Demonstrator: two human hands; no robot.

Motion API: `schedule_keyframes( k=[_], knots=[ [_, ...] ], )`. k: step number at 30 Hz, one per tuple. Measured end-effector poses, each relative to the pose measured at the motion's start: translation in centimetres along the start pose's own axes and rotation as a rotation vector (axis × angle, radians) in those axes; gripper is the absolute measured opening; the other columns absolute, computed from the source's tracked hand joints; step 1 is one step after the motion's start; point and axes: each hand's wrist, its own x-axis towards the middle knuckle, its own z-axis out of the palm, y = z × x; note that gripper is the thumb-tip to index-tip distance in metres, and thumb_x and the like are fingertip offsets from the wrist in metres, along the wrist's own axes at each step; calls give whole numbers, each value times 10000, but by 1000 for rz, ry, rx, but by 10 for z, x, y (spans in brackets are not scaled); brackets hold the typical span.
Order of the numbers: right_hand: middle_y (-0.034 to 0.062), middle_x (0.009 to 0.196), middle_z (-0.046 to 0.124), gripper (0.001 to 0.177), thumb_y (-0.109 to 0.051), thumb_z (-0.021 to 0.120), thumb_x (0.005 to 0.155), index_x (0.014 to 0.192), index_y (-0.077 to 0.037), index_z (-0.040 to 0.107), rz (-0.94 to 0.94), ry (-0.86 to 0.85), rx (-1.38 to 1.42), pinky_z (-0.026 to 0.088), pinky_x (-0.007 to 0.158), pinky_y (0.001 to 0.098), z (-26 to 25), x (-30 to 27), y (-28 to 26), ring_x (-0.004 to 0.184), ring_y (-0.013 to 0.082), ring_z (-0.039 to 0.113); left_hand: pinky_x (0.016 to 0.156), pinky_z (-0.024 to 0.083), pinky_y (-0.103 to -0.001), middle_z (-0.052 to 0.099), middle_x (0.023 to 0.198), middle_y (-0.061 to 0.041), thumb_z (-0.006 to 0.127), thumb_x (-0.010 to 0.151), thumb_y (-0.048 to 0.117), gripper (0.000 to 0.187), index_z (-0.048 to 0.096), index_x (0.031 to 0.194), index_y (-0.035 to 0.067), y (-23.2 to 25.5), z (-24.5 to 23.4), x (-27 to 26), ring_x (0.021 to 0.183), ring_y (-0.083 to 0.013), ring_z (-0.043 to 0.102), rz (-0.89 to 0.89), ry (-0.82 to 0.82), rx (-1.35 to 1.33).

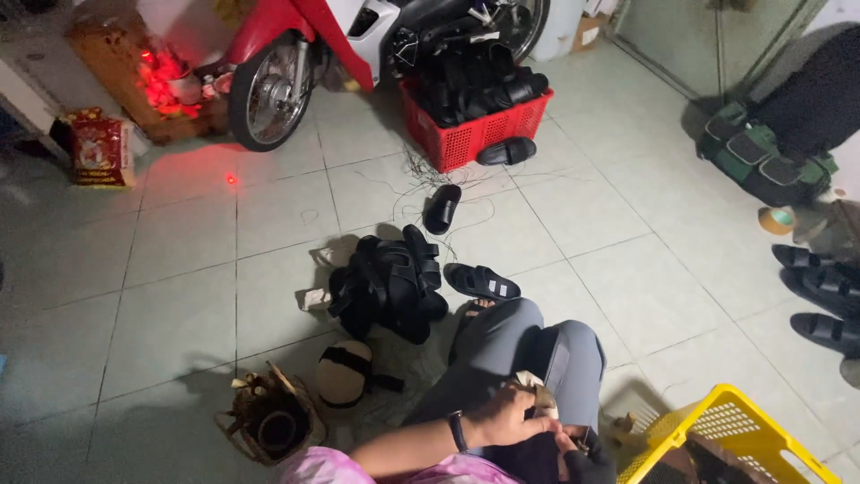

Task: Hand-sewing a shoe using a needle and thread while sitting on the floor.

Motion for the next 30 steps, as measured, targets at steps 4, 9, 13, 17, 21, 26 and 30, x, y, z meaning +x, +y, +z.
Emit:
schedule_keyframes(
  k=[4,9,13,17,21,26,30],
  knots=[
    [197,322,434,143,-64,605,809,811,78,627,-108,-118,64,298,270,304,-12,10,9,237,212,376,1067,388,-350,674,959,35,650,925,263,171,664,881,98,-19,10,-5,1190,-227,551,151,-72,-17],
    [187,300,408,112,-75,551,815,755,20,554,-225,-174,116,283,235,308,-12,10,13,209,203,356,1016,426,-317,674,979,44,658,919,258,176,620,818,119,4,-5,-2,1112,-210,569,47,-61,-96],
    [170,313,416,117,-75,577,808,768,32,553,-227,-264,226,249,209,289,-17,15,20,209,185,361,981,440,-310,667,954,25,683,898,247,134,664,818,141,10,-8,0,1083,-195,574,47,-54,-97],
    [173,317,422,154,-104,582,819,775,41,554,-203,-325,234,337,221,319,-26,26,29,213,230,414,956,444,-297,676,1000,18,690,883,199,79,658,841,140,13,-13,3,1041,-174,577,4,-29,-127],
    [168,334,445,172,-143,593,816,805,24,559,-237,-202,253,251,275,271,-11,9,16,240,199,399,961,415,-393,658,959,-143,662,840,158,222,713,726,-26,6,-1,-2,960,-317,587,368,-94,301],
    [130,700,556,449,5,542,780,1227,-32,567,-100,-24,95,337,383,238,8,-22,-57,427,139,413,793,443,-431,606,793,-127,789,762,151,226,651,672,-3,42,-20,6,751,-311,566,350,61,228],
    [-51,580,488,107,-27,603,703,777,-104,607,-328,-203,-91,279,437,220,30,-39,-75,533,33,366,829,465,-338,705,1046,-101,723,862,126,32,714,849,153,67,-31,9,840,-220,602,163,60,-145]
  ],
)
